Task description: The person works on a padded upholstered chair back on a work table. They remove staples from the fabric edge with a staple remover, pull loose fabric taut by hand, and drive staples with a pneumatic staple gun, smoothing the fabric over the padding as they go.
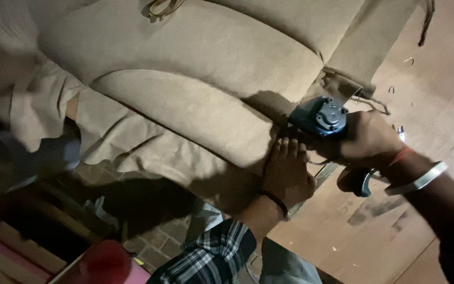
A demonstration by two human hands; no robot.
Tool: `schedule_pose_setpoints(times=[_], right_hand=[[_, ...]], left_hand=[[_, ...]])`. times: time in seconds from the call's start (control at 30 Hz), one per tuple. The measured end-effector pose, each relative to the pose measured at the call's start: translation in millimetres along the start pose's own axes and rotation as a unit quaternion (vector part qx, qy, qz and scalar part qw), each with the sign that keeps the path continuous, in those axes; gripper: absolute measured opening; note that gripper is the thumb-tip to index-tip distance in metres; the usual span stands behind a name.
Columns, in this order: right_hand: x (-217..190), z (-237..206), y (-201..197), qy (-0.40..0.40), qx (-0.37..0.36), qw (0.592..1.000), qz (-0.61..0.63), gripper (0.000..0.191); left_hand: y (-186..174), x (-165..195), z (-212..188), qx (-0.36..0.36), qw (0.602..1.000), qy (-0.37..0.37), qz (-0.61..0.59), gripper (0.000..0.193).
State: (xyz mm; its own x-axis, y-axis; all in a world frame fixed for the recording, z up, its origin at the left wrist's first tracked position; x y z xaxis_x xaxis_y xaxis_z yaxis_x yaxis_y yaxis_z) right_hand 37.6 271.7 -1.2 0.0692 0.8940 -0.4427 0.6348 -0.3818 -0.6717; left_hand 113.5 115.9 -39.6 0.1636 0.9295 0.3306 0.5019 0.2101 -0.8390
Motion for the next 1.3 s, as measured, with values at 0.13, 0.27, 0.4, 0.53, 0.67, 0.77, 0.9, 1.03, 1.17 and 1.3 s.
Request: schedule_pose_setpoints(times=[0.13, 0.27, 0.4, 0.53, 0.67, 0.77, 0.9, 1.03, 1.17, 1.3], right_hand=[[-9.3, -7.3, 0.0, -0.061, 0.003, 0.998, 0.014, 0.039], [-16.6, -4.5, 6.5, -0.083, 0.002, 0.996, -0.022, 0.045], [-16.8, 0.4, 10.2, -0.073, -0.029, 0.991, -0.111, 0.050], [-6.1, 6.9, 16.4, -0.006, -0.064, 0.993, -0.097, 0.039], [14.6, -0.9, 21.8, 0.065, -0.065, 0.993, 0.073, 0.029], [33.7, -13.6, -9.2, 0.015, 0.039, 0.997, -0.058, 0.036], [44.4, -12.7, -55.5, -0.118, 0.300, 0.933, -0.162, 0.033], [50.4, 11.6, -66.1, -0.104, 0.372, 0.891, -0.238, 0.050], [1.6, 3.1, -48.3, -0.138, 0.433, 0.835, -0.312, 0.053], [-60.0, -9.0, 11.0, -0.096, 0.402, 0.908, 0.062, 0.040]], left_hand=[[0.6, -4.1, 0.8, -0.013, 1.000, -0.005, -0.023, 0.067], [7.5, -7.1, -1.4, -0.026, 0.995, -0.013, -0.097, 0.066], [4.8, -8.7, -4.1, 0.056, 0.992, -0.007, -0.115, 0.066], [8.3, -8.4, -4.1, 0.036, 0.995, 0.005, -0.090, 0.064], [3.5, -10.0, -7.7, 0.043, 0.996, 0.031, -0.077, 0.067], [-23.5, -16.7, -22.0, 0.182, 0.973, 0.112, -0.086, 0.065], [-47.2, -49.2, -32.4, 0.060, 0.974, 0.120, -0.182, 0.043], [-95.2, -86.9, 8.1, 0.183, 0.963, 0.169, -0.102, 0.041], [-108.6, -125.3, 46.0, 0.174, 0.954, 0.220, -0.104, 0.024], [-137.7, -186.9, 69.2, 0.196, 0.945, 0.207, -0.161, 0.014]])
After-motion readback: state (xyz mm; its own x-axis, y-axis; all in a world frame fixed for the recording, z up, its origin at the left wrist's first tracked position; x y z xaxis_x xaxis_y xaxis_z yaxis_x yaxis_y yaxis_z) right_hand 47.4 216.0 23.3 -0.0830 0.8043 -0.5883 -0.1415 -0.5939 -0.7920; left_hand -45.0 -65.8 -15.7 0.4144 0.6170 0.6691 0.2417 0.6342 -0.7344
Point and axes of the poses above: each hand's wrist, its own z-axis towards the middle knuckle, its own y-axis out of the palm, x = y × z, the point moved 6 cm from there along z, towards the middle knuckle, and after that the axes turned 15 degrees about -y, right-handed, at the moved point
